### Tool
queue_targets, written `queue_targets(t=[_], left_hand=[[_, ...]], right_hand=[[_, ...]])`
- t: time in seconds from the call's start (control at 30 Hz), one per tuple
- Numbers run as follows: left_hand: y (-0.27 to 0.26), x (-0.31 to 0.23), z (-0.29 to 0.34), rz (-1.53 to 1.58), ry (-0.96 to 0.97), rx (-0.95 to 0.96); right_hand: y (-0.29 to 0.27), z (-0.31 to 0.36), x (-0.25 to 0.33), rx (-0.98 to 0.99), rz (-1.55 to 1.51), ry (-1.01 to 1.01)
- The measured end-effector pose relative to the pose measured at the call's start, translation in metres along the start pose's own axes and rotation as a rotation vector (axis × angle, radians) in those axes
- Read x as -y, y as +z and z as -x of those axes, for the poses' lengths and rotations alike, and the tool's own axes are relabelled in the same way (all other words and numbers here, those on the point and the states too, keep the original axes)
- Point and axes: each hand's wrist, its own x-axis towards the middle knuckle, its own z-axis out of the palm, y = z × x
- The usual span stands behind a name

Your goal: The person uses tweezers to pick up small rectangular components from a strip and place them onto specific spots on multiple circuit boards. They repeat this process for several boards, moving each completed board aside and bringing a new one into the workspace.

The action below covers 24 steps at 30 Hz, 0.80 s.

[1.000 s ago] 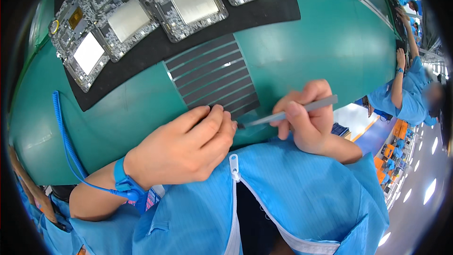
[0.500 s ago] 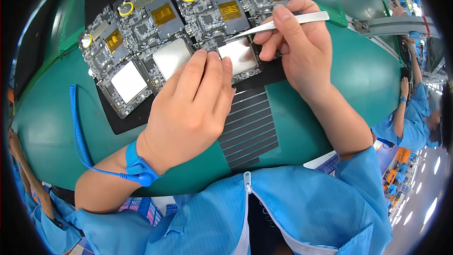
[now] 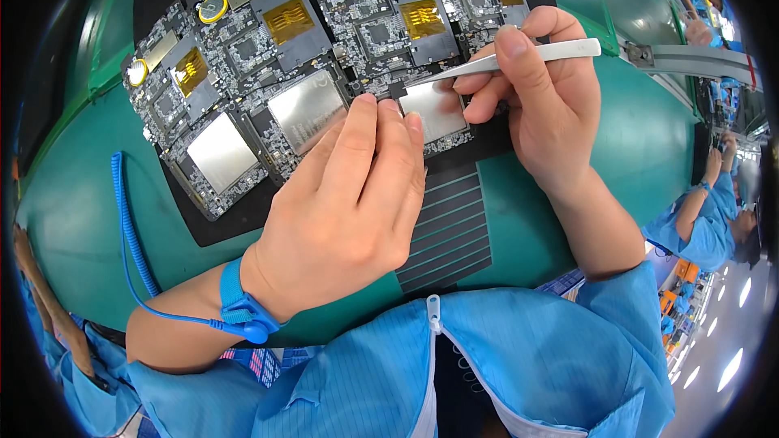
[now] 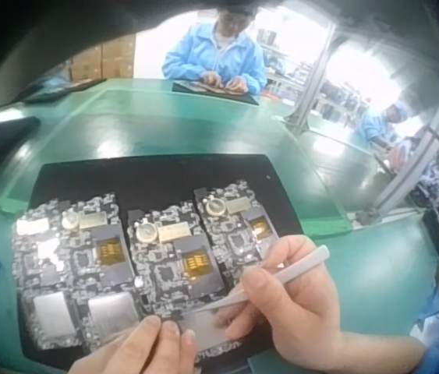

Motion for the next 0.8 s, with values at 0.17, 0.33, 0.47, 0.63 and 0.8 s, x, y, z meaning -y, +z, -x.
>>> queue_targets(t=[0.17,0.33,0.47,0.63,0.8], left_hand=[[-0.002,0.001,0.000,0.005,0.001,0.017],[-0.003,0.000,0.000,0.018,-0.001,0.029],[0.000,0.000,-0.002,0.073,-0.048,-0.010],[0.008,0.004,-0.002,0.142,-0.060,-0.055],[0.004,0.003,-0.002,0.114,-0.043,-0.028]], right_hand=[[0.001,-0.001,-0.001,0.002,-0.010,-0.008],[-0.001,0.000,-0.003,0.013,-0.017,-0.011],[-0.001,0.000,-0.003,0.017,-0.020,-0.005],[0.000,0.002,-0.004,0.018,0.043,-0.072],[-0.002,0.009,-0.003,0.095,0.271,-0.420]])
